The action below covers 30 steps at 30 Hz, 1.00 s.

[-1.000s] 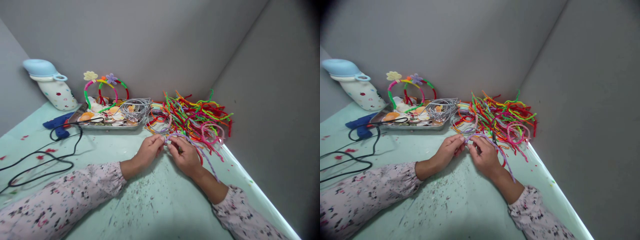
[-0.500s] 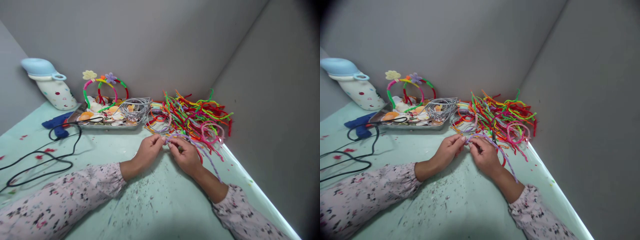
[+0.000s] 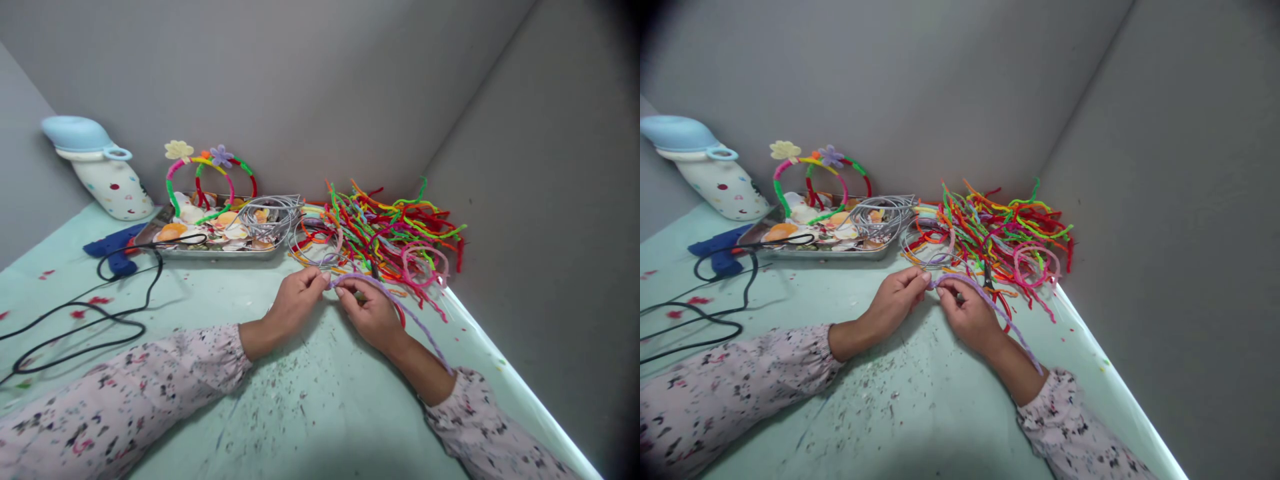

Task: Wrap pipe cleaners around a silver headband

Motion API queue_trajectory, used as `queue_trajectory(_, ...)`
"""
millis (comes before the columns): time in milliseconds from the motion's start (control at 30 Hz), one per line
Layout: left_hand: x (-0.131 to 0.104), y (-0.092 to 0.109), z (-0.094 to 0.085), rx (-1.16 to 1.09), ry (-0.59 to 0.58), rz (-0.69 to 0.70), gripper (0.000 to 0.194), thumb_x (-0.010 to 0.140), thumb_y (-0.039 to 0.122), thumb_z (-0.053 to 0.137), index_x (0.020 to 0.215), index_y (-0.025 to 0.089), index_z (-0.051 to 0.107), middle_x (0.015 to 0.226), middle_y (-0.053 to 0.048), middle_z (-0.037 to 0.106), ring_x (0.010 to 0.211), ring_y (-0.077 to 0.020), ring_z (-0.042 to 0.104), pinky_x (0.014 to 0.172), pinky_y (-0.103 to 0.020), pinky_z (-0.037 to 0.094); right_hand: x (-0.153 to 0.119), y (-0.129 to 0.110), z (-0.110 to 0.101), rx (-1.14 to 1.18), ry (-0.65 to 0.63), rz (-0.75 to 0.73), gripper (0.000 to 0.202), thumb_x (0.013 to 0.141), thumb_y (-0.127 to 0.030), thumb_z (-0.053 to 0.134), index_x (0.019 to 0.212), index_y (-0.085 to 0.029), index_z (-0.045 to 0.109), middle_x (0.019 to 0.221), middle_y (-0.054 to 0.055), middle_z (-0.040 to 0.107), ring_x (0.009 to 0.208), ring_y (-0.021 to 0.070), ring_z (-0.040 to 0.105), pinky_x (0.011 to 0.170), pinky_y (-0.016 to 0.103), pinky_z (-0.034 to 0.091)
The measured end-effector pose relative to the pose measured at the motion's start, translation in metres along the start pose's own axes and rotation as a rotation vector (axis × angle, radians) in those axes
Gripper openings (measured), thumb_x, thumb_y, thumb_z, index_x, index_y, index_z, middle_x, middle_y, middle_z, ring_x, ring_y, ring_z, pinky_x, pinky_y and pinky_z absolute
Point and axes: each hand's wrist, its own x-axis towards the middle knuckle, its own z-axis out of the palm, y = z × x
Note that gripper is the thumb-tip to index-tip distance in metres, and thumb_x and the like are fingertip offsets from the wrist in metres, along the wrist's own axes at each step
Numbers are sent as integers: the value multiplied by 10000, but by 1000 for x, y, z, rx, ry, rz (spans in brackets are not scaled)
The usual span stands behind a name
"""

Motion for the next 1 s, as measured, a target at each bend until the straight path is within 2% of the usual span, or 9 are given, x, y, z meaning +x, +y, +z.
queue_trajectory(167, 0, 2, 0, 19, -9, 1, 373, 883, 430, 468, 603, 183, 475, 510, 42, 420, 519, -115, 374, 504, -248, 271, 1, 0, -1, -81, -2, -39, 165, 895, -264, 512, 891, -214, 669, 858, 43, 691, 824, 195, 640, 777, 333, 523)
queue_trajectory(267, -1, 3, 0, 19, 4, -5, 361, 876, 425, 472, 606, 184, 481, 513, 41, 426, 517, -116, 373, 499, -248, 265, 2, -4, -3, -130, 34, -107, 152, 886, -233, 517, 881, -226, 668, 831, 30, 680, 815, 190, 628, 765, 324, 510)
queue_trajectory(400, 0, 3, 0, 23, 5, -19, 348, 872, 413, 470, 609, 186, 490, 508, 40, 429, 516, -120, 378, 498, -247, 269, 3, -8, -4, -161, 19, -159, 165, 899, -197, 500, 883, -225, 662, 831, 26, 671, 808, 179, 624, 741, 302, 496)
queue_trajectory(633, 1, 2, 0, -5, 21, -16, 350, 875, 428, 474, 621, 187, 492, 516, 46, 437, 508, -117, 385, 508, -244, 282, 0, -1, -2, -205, 51, -249, 147, 913, -200, 512, 979, -210, 643, 900, 58, 675, 849, 194, 623, 754, 325, 503)
queue_trajectory(800, 0, 3, -1, 2, 11, -29, 369, 876, 435, 472, 606, 185, 499, 494, 45, 425, 501, -118, 379, 506, -246, 278, 0, 2, -3, -195, 27, -284, 184, 920, -205, 506, 1039, -231, 643, 919, 52, 683, 849, 190, 628, 755, 330, 513)
queue_trajectory(1000, 0, 1, -1, -4, 25, -25, 377, 877, 438, 479, 596, 186, 490, 496, 44, 418, 503, -118, 377, 509, -252, 277, 2, -3, -6, -254, 4, -331, 188, 913, -161, 494, 991, -221, 654, 854, 44, 680, 810, 187, 620, 751, 334, 489)
